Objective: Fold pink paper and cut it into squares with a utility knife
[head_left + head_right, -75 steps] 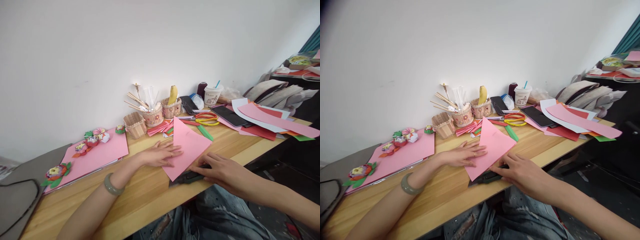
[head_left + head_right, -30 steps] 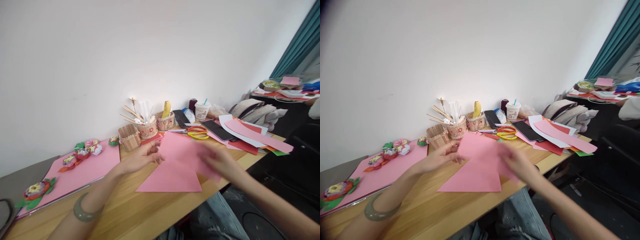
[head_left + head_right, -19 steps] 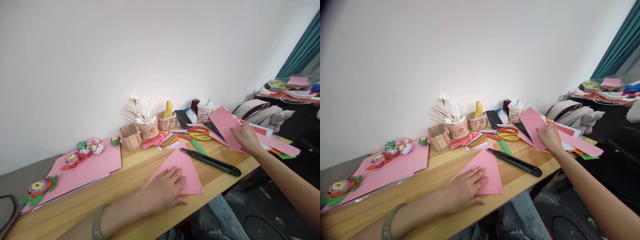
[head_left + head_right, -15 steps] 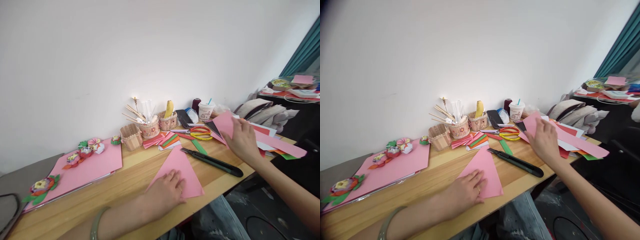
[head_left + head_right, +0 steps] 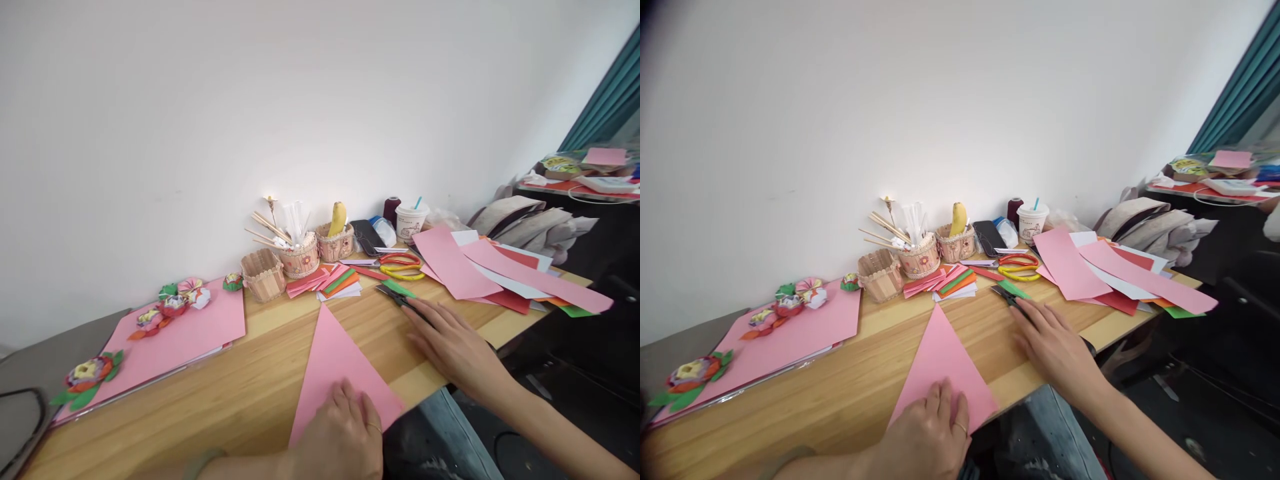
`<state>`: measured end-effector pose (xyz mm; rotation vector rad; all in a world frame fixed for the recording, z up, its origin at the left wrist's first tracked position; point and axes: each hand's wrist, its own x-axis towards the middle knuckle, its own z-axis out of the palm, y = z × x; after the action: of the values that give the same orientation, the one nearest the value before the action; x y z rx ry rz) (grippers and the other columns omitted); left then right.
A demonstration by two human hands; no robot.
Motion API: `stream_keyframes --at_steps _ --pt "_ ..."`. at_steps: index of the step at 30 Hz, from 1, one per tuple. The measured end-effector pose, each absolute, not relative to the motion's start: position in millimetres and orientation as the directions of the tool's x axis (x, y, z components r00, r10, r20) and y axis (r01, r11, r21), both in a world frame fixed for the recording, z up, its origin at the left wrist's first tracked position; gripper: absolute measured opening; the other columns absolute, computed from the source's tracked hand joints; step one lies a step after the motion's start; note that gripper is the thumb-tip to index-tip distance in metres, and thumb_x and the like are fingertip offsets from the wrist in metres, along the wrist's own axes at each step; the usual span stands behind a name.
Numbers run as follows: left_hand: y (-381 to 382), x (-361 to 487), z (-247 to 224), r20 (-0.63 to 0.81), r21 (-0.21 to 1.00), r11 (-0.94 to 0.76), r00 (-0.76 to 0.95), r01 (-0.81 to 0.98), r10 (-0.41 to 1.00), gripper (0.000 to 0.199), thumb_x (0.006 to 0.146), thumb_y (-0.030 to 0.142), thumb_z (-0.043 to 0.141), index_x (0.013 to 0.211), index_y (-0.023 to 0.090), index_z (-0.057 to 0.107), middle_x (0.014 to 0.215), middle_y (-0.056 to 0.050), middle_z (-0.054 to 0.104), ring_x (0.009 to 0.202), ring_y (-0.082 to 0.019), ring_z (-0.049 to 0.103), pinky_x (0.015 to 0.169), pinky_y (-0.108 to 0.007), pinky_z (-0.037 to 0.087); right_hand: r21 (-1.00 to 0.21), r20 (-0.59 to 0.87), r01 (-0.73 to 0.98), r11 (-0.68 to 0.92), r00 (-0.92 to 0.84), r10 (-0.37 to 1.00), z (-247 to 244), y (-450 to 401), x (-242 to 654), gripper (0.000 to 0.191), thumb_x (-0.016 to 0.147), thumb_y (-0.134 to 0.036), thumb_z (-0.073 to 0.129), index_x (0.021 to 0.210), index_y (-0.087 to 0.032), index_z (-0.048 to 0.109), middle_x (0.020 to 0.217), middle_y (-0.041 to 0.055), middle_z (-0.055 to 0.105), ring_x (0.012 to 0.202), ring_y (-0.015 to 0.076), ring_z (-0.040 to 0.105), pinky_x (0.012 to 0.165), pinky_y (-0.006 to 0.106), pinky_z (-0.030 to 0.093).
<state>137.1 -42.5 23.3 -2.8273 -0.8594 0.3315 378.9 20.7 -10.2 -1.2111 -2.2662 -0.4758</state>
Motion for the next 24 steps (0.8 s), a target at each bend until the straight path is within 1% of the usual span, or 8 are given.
stream_keyframes --at_steps 3,4,6,9,12,17,20,24 --pt "-40 133 40 -0.180 -0.084 -0.804 0.785 0.588 0.593 0.027 0.083 0.009 0.049 0.104 0.003 0.064 0.092 -0.021 0.070 0.077 -0.034 0.070 0.049 -0.036 0.055 0.041 0.622 0.781 0.624 -0.508 0.596 -2 -5 361 0.037 0.095 -0.032 0.044 0.128 -0.019 0.054 0.122 0.0125 0.063 0.110 0.0222 0.060 0.089 0.038 0.051" --pt "-38 130 46 -0.178 -0.048 -0.796 0.779 0.603 0.601 0.024 0.082 0.006 0.048 0.098 0.007 0.065 0.087 -0.015 0.071 0.071 -0.029 0.070 0.050 -0.035 0.054 0.032 0.630 0.760 0.649 -0.519 0.578 0 -14 355 0.037 0.095 -0.033 0.044 0.129 -0.020 0.052 0.118 0.0109 0.064 0.106 0.0198 0.062 0.086 0.033 0.052" --pt "-31 122 59 -0.134 0.071 -0.766 0.768 0.638 0.627 0.021 0.084 0.008 0.047 0.092 0.012 0.066 0.085 -0.009 0.071 0.070 -0.024 0.069 0.057 -0.031 0.053 0.016 0.650 0.736 0.677 -0.522 0.552 4 -31 344 0.039 0.095 -0.035 0.046 0.130 -0.020 0.050 0.111 0.0101 0.067 0.098 0.0176 0.064 0.079 0.028 0.053" --pt "-21 112 68 -0.005 0.274 -0.639 0.666 0.718 0.746 0.028 0.094 0.020 0.041 0.086 0.017 0.068 0.082 -0.007 0.072 0.072 -0.021 0.068 0.064 -0.029 0.048 -0.031 0.703 0.733 0.680 -0.468 0.536 9 -43 333 0.043 0.093 -0.037 0.049 0.132 -0.020 0.049 0.102 0.0095 0.068 0.088 0.0176 0.066 0.073 0.026 0.054" --pt "-14 107 70 0.059 0.441 -0.521 0.556 0.731 0.829 0.030 0.094 0.027 0.046 0.078 0.018 0.070 0.078 -0.005 0.073 0.068 -0.019 0.065 0.064 -0.028 0.042 -0.097 0.744 0.744 0.661 -0.387 0.545 11 -42 323 0.043 0.092 -0.038 0.052 0.131 -0.020 0.049 0.100 0.0094 0.068 0.086 0.0185 0.066 0.071 0.027 0.054" --pt "-7 108 74 -0.007 0.712 -0.267 0.387 0.649 0.922 0.019 0.080 0.028 0.063 0.064 0.018 0.067 0.062 0.001 0.065 0.058 -0.013 0.054 0.057 -0.025 0.033 -0.145 0.771 0.746 0.650 -0.327 0.546 10 -34 306 0.044 0.090 -0.026 0.056 0.133 -0.019 0.046 0.102 0.0097 0.067 0.087 0.0185 0.066 0.071 0.028 0.054" --pt "-3 107 78 -0.082 0.840 -0.126 0.354 0.528 0.932 0.024 0.072 0.035 0.068 0.058 0.017 0.061 0.054 0.005 0.054 0.054 -0.011 0.044 0.052 -0.023 0.029 -0.150 0.787 0.719 0.679 -0.329 0.522 11 -33 301 0.046 0.090 -0.012 0.052 0.134 -0.023 0.045 0.098 0.0064 0.067 0.081 0.0143 0.065 0.068 0.024 0.052" --pt "1 105 83 -0.057 0.915 -0.124 0.428 0.383 0.902 0.033 0.074 0.045 0.062 0.059 0.016 0.058 0.054 0.005 0.043 0.054 -0.010 0.034 0.053 -0.023 0.027 -0.139 0.800 0.691 0.710 -0.345 0.492 17 -33 303 0.060 0.088 0.001 0.046 0.141 -0.026 0.039 0.096 0.0048 0.067 0.080 0.0118 0.064 0.066 0.022 0.050"
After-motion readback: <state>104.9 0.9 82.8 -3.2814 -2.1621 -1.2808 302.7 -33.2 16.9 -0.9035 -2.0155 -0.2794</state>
